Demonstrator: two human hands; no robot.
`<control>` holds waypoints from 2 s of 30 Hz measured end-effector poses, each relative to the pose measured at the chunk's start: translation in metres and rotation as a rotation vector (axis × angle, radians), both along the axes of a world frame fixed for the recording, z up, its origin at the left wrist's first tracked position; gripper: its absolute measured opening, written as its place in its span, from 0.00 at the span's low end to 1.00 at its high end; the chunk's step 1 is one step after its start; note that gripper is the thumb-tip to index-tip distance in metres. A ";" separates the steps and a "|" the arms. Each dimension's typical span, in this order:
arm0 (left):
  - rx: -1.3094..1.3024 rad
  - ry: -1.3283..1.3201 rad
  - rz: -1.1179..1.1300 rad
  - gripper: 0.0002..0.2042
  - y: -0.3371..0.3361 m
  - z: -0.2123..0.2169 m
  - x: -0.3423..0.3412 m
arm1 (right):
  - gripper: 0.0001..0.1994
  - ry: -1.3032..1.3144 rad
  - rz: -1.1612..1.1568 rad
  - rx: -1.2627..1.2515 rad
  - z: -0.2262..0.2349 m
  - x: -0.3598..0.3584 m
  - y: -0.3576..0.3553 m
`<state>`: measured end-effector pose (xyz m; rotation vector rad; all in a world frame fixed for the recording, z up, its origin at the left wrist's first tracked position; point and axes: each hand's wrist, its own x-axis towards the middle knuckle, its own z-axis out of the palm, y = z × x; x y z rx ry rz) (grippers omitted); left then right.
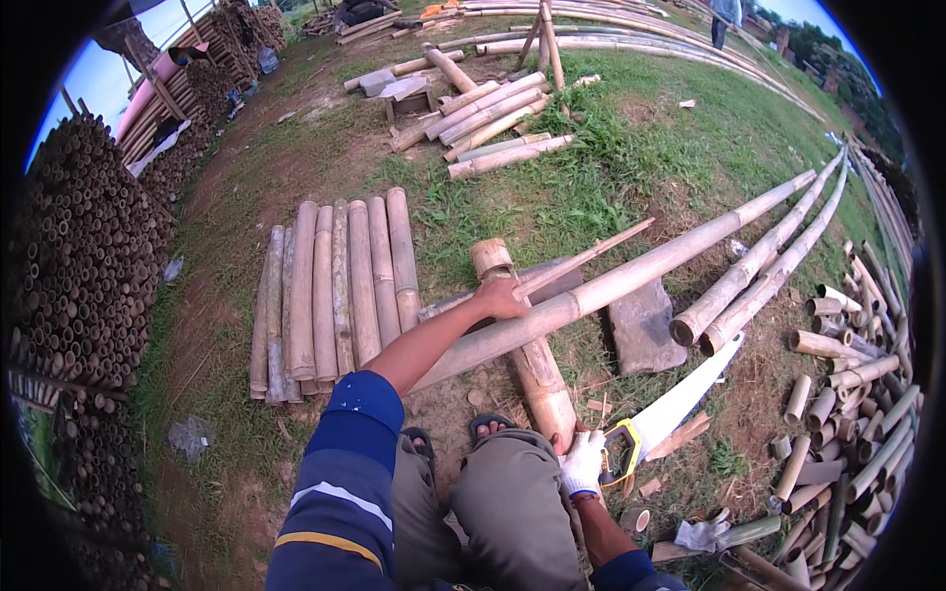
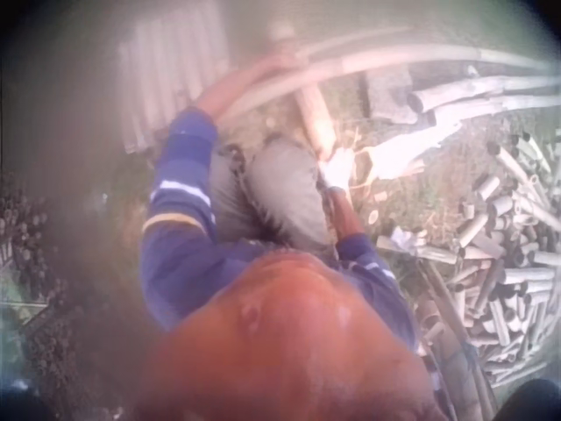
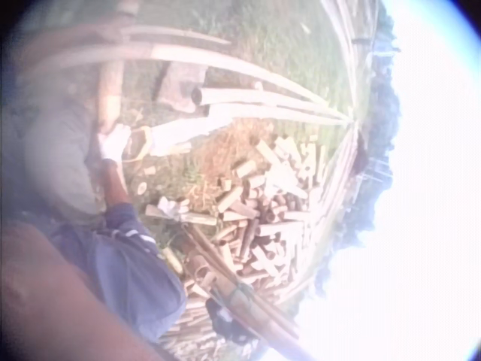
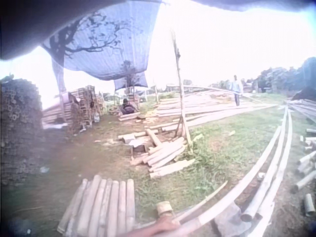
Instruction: The person uses a hand saw to cut long bamboo poles into shorter sections. They repeatedly position each pole on a wooden support, saw through it, and place the cut pieces aside. The work continues with multiple poles in an outdoor yard area.
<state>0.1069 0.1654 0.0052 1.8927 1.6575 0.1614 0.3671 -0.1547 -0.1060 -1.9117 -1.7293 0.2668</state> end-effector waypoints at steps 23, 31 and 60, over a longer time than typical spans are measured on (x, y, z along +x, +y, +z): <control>0.249 0.070 -0.001 0.27 -0.258 0.013 -0.275 | 0.19 0.196 -0.031 -0.185 -0.087 0.029 0.006; 0.425 0.081 -0.043 0.26 -0.265 -0.004 -0.265 | 0.19 0.148 -0.056 -0.213 -0.095 0.044 0.007; 0.463 0.201 -0.364 0.41 -0.171 0.001 -0.118 | 0.34 0.082 0.021 -0.114 0.013 0.016 -0.006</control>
